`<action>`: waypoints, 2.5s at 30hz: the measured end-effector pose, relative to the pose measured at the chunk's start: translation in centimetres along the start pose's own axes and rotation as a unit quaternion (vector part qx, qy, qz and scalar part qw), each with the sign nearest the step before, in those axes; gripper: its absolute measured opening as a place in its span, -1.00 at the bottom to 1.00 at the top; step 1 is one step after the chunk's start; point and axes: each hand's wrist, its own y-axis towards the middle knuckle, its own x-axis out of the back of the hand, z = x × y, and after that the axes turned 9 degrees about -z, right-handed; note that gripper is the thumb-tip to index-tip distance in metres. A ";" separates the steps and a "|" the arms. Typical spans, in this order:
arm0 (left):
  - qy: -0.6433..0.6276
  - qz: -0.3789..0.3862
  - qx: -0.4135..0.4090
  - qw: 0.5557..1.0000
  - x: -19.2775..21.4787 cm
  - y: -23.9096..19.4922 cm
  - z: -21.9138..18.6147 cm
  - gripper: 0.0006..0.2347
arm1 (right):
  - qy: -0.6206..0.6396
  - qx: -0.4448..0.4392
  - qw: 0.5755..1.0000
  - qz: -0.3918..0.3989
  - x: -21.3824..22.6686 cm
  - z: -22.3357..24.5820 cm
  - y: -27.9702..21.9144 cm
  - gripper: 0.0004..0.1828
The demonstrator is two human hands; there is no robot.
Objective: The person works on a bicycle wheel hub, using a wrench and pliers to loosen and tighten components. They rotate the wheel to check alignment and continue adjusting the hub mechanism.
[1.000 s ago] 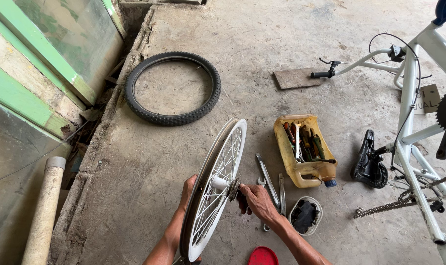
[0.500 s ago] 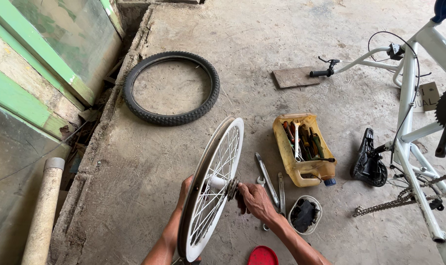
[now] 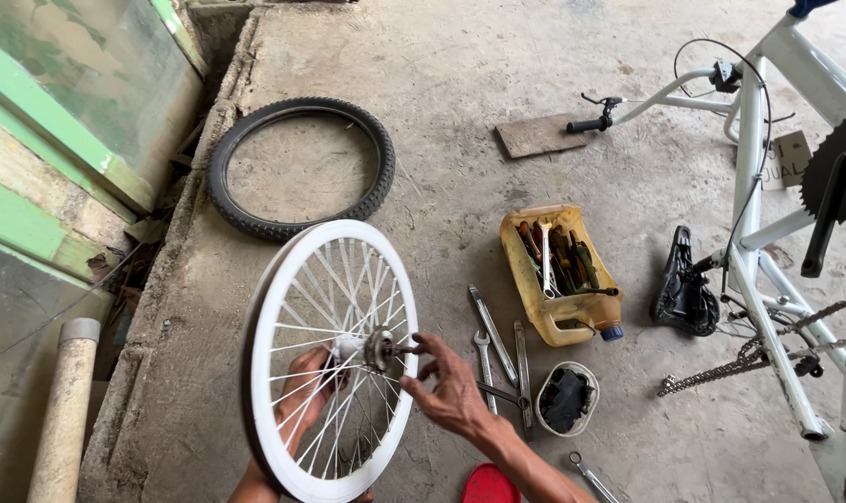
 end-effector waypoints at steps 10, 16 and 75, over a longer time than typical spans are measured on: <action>0.012 -0.042 0.038 0.998 -0.8 -0.4 -1.1 -0.78 | -0.107 0.169 0.979 -0.039 -1.9 1.3 -0.4 -0.09; -0.032 -0.062 0.060 0.996 -1.5 -1.2 -1.9 -0.79 | -0.125 0.201 0.971 -0.023 -1.7 1.8 -0.8 -0.11; 0.143 -0.050 -0.025 0.988 -17.9 -5.2 1.1 -0.70 | 0.350 -0.073 0.928 0.105 8.9 -15.8 2.2 0.04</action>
